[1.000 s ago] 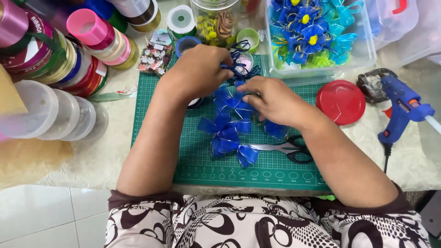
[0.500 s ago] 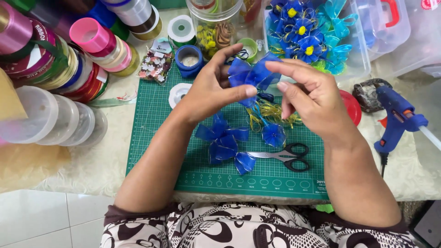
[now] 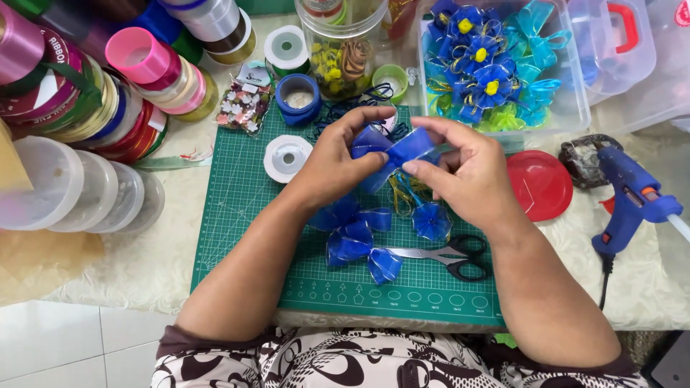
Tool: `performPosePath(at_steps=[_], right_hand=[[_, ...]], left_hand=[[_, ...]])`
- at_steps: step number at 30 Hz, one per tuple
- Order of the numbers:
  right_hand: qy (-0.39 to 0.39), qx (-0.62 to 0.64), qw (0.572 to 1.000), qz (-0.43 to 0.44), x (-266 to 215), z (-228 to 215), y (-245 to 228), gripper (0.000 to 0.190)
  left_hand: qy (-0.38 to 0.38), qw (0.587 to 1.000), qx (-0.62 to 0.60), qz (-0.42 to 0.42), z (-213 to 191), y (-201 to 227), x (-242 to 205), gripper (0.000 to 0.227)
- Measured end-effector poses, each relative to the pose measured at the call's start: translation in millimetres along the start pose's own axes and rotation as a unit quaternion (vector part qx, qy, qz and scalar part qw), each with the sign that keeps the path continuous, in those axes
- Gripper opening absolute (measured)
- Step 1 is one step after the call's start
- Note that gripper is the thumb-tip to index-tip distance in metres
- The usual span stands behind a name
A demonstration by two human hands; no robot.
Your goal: The person is assembling small decorative blue bows by applying hot glue and attaching yellow decorative elements on a craft mat.
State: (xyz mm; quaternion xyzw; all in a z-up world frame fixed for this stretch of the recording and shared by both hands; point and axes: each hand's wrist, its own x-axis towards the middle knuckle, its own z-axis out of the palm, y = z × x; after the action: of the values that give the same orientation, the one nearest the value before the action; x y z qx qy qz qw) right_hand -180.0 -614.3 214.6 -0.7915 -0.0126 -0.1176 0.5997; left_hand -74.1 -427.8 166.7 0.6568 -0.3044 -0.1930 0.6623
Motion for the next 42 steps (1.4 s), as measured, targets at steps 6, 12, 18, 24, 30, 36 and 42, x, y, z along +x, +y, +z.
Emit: performPosePath(at_steps=[6,12,18,24,30,36,42], right_hand=[[0.091,0.015,0.995,0.026,-2.0,9.3,22.4,0.029],[0.08,0.054,0.995,0.011,1.7,13.0,18.0,0.031],[0.078,0.059,0.995,0.013,-0.9,16.3,20.8,0.029],[0.071,0.088,0.994,0.003,1.6,17.5,29.7,0.031],[0.11,0.049,0.992,-0.041,1.5,3.3,18.6,0.027],[0.19,-0.013,0.981,-0.049,4.4,-22.0,11.7,0.011],[0.15,-0.051,0.986,-0.042,10.9,-26.6,2.7,0.008]], left_hand=[[0.035,0.994,-0.102,-0.029,3.2,6.5,0.5,0.076],[0.075,0.991,-0.111,-0.019,10.6,-3.8,1.5,0.068],[0.082,0.99,-0.114,-0.011,10.7,-3.2,1.0,0.063],[0.09,0.991,-0.097,0.013,7.7,-4.7,3.1,0.061],[0.14,0.983,-0.121,0.018,-1.7,-5.7,6.1,0.058],[0.193,0.971,-0.139,-0.022,-21.8,35.5,1.2,0.05],[0.213,0.955,-0.204,-0.038,-31.5,25.5,6.8,0.043]])
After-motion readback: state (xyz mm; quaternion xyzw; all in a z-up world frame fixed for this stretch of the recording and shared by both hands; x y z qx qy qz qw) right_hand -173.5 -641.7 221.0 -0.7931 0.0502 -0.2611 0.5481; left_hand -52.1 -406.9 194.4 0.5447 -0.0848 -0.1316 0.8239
